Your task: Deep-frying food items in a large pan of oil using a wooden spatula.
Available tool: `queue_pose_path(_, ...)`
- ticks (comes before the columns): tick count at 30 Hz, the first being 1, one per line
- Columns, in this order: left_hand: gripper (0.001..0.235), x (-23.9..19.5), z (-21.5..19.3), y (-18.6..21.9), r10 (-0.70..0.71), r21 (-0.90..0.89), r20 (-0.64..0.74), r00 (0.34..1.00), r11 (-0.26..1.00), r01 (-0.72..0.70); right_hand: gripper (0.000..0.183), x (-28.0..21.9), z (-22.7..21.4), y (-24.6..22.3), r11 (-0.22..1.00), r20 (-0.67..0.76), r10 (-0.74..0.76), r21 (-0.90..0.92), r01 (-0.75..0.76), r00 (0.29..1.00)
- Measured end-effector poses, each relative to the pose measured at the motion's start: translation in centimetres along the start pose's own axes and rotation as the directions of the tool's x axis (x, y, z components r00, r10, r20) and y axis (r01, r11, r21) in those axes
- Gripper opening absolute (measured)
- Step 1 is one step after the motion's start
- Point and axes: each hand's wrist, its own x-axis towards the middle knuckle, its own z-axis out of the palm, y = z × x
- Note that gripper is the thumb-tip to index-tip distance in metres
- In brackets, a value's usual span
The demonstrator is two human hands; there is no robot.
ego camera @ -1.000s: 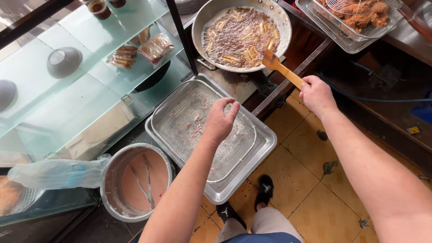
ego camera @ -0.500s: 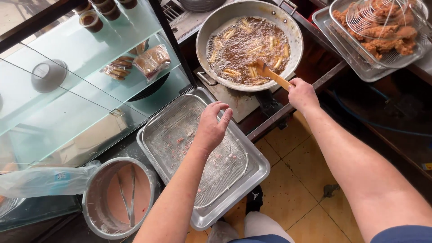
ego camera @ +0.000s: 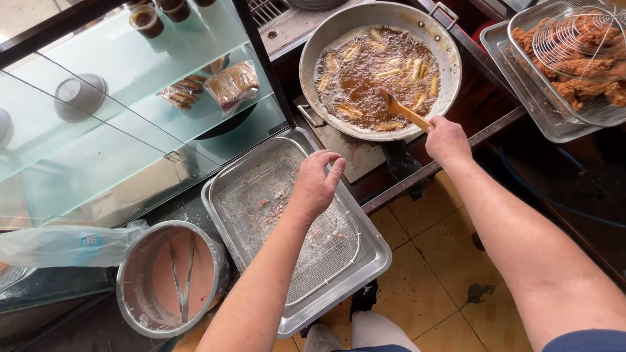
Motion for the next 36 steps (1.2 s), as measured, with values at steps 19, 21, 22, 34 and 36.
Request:
queue_pose_path(19, 0.034, 1.7, 1.3, -0.3, 0.037, -0.012, 0.007, 0.999, 0.999, -0.037, 0.032, -2.8, -13.7, -6.6, 0.830, 0.282, -0.110, -0.501, 0.244, 0.953)
queue_pose_path(21, 0.034, 1.7, 1.4, 0.2, 0.048, -0.031, -0.001, 0.999, 0.998, -0.048, 0.032, -3.1, -13.7, -8.5, 0.804, 0.344, -0.053, -0.542, 0.244, 0.938)
queue_pose_path(22, 0.034, 1.7, 1.4, 0.2, 0.046, -0.028, -0.002, 0.999, 0.999, -0.046, 0.032, -2.8, -13.0, -8.2, 0.805, 0.346, -0.055, -0.540, 0.247, 0.937)
queue_pose_path(34, 0.037, 1.3, -0.9, -1.4, 0.012, -0.151, -0.142, 0.990, 0.988, -0.034, 0.032, -0.7, -2.8, -2.6, 0.849, 0.255, -0.042, -0.501, 0.169, 0.966)
queue_pose_path(36, 0.037, 1.4, -0.8, -1.7, -0.009, -0.170, -0.131, 0.991, 0.985, -0.013, 0.031, 0.0, -0.6, -0.8, 0.873, 0.175, -0.081, -0.463, 0.155, 0.981)
